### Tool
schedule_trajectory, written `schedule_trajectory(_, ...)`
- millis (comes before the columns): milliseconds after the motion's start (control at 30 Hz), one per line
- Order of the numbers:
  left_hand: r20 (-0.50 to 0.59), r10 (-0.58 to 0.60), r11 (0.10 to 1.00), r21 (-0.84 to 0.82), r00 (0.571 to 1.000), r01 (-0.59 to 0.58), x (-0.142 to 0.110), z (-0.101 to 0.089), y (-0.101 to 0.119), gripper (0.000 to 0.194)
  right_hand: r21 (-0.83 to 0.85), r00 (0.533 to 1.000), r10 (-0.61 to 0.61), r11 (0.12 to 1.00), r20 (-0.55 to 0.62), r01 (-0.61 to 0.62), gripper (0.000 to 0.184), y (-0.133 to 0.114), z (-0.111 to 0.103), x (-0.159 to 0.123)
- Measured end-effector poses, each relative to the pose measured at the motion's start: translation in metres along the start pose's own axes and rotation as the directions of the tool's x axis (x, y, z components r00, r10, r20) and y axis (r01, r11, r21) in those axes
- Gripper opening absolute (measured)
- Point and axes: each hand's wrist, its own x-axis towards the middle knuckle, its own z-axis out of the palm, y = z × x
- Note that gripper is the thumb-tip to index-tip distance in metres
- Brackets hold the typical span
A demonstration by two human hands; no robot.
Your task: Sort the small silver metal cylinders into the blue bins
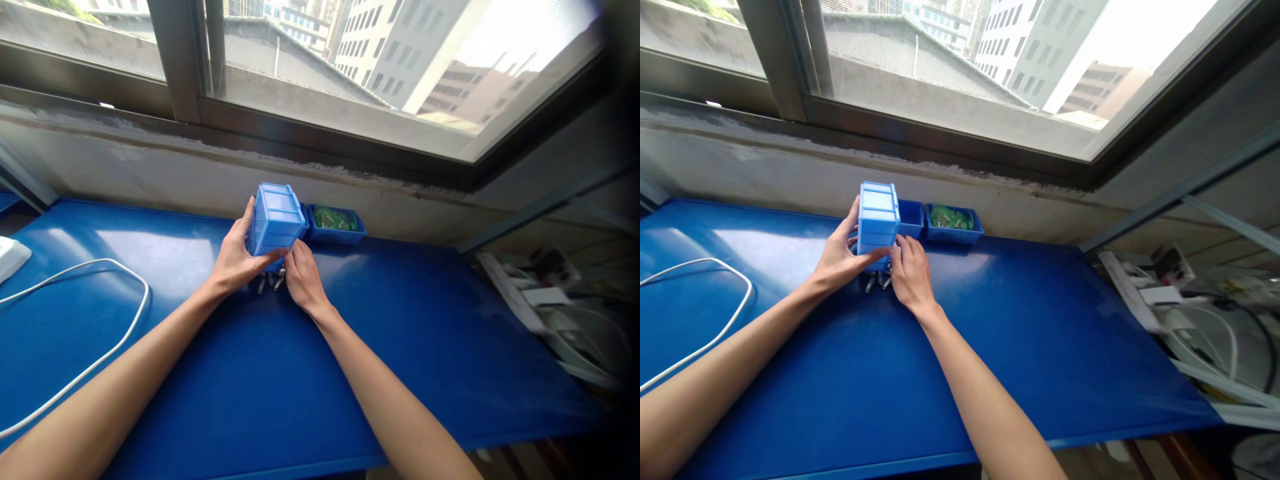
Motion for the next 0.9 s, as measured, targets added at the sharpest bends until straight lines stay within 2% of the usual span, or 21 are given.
schedule_trajectory(267, 0.001, 0.037, 0.996, 0.084, 0.999, -0.037, 0.002, -0.004, 0.008, 0.114, -0.075, 0.998, -0.053, 0.996, 0.028, 0.055, 0.036, -0.001, 0.0, 0.001)
schedule_trajectory(433, -0.024, 0.015, 0.991, 0.131, 1.0, -0.012, 0.002, -0.004, 0.012, 0.112, -0.132, 0.998, -0.058, 0.989, 0.026, 0.061, 0.035, 0.001, 0.001, 0.001)
schedule_trajectory(700, -0.049, 0.029, 0.981, 0.192, 0.998, -0.019, 0.002, -0.008, 0.013, 0.111, -0.132, 0.998, -0.063, 0.989, 0.018, 0.065, 0.033, 0.002, 0.001, 0.0)
schedule_trajectory(800, -0.065, 0.02, 0.982, 0.188, 0.998, -0.007, 0.002, -0.011, 0.017, 0.109, -0.121, 0.999, -0.032, 0.992, -0.009, 0.031, 0.036, 0.001, 0.001, -0.001)
schedule_trajectory(900, -0.103, -0.01, 0.993, 0.116, 0.995, 0.021, 0.001, -0.012, 0.02, 0.101, -0.083, 0.999, -0.001, 0.997, -0.037, -0.002, 0.039, -0.002, 0.0, -0.003)
